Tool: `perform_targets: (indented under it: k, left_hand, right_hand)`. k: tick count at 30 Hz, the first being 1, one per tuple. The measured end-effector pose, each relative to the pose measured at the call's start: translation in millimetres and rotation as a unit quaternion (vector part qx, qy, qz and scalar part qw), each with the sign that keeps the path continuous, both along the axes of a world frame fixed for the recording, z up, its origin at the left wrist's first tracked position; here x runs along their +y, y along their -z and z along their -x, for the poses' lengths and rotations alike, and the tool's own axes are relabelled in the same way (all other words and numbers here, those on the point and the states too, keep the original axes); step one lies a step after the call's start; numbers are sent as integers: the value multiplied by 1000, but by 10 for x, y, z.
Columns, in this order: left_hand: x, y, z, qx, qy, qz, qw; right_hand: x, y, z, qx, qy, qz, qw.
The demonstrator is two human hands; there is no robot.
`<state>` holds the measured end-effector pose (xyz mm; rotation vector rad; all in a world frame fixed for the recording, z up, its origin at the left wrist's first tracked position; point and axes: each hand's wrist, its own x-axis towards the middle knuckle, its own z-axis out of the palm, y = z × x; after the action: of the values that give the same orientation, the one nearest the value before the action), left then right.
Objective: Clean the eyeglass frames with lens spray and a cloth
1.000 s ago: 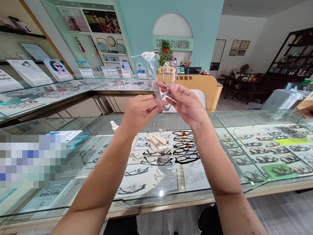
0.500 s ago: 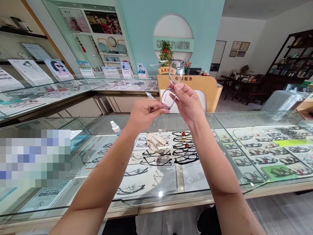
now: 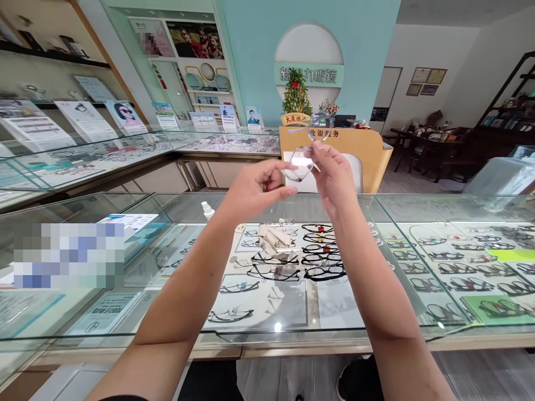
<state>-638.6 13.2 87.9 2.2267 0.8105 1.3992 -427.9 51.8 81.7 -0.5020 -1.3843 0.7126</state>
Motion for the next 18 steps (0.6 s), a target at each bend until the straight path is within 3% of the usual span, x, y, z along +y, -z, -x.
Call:
perform_targets:
  k: [2, 5, 7, 9, 11, 13, 18]
  left_hand:
    - [64, -31, 158, -12, -57, -7, 998]
    - [232, -43, 534, 15, -246, 6, 969]
    - [390, -5, 845, 91, -386, 45, 917]
    - [586, 82, 1150, 164, -484, 120, 851]
    - [810, 219, 1399, 208, -527, 212, 796]
    - [1035, 395, 1566, 235, -534, 279, 763]
    - [1423, 848, 1720, 233, -540, 367, 721]
  right_hand:
    - [-17, -19, -16, 28, -20, 4, 999]
    - [-81, -65, -32, 61, -50, 23, 997]
    - [-141, -98, -41, 74, -66, 41, 994]
    - [-203, -129, -47, 83, -74, 52, 992]
    - [-261, -158, -50, 89, -75, 53, 992]
    - [-316, -185, -45, 91, -76, 47, 992]
    - [-436, -237, 1, 88, -90, 40, 991]
